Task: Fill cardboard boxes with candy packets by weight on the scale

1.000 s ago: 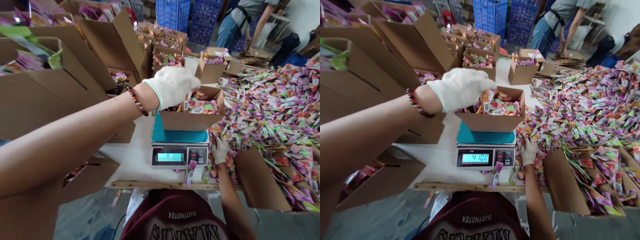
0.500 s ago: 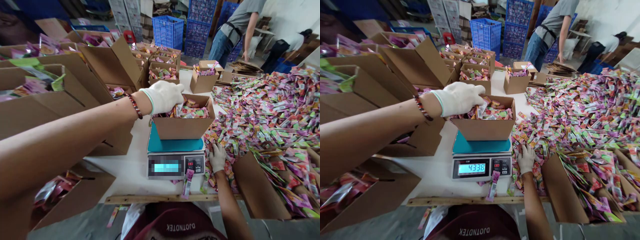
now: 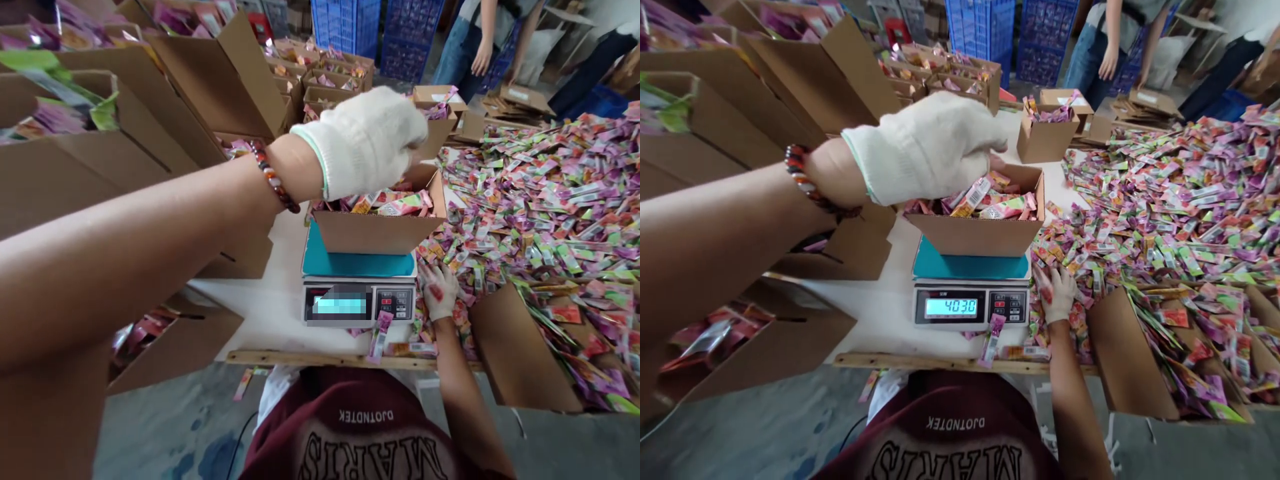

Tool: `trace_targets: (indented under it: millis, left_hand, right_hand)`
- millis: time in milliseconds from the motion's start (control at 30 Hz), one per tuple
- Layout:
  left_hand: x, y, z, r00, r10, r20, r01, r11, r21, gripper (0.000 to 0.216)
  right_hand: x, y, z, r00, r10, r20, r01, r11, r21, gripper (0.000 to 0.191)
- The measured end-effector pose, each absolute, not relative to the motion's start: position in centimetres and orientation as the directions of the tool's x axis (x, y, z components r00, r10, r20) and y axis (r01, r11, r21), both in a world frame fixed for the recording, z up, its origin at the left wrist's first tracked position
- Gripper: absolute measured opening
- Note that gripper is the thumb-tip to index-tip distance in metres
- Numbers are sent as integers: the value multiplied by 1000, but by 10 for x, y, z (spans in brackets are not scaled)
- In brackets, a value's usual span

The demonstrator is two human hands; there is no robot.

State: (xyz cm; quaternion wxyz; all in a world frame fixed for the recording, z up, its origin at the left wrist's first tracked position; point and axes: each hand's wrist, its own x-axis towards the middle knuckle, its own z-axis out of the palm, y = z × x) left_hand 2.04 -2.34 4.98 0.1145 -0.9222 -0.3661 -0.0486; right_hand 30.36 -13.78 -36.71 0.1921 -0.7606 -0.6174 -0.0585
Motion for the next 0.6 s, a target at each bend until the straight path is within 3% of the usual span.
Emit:
trace_targets:
  millis: [367, 600]
  left_hand:
    - [-5, -30, 29, 716, 695, 56, 682, -682, -264, 40]
    - [-1, -24, 29, 599, 795, 94, 798, -583, -155, 34]
  right_hand:
    - [294, -141, -357, 284, 871, 401, 940, -171, -295, 46]
    - [295, -141, -356, 295, 877, 378, 929, -171, -328, 49]
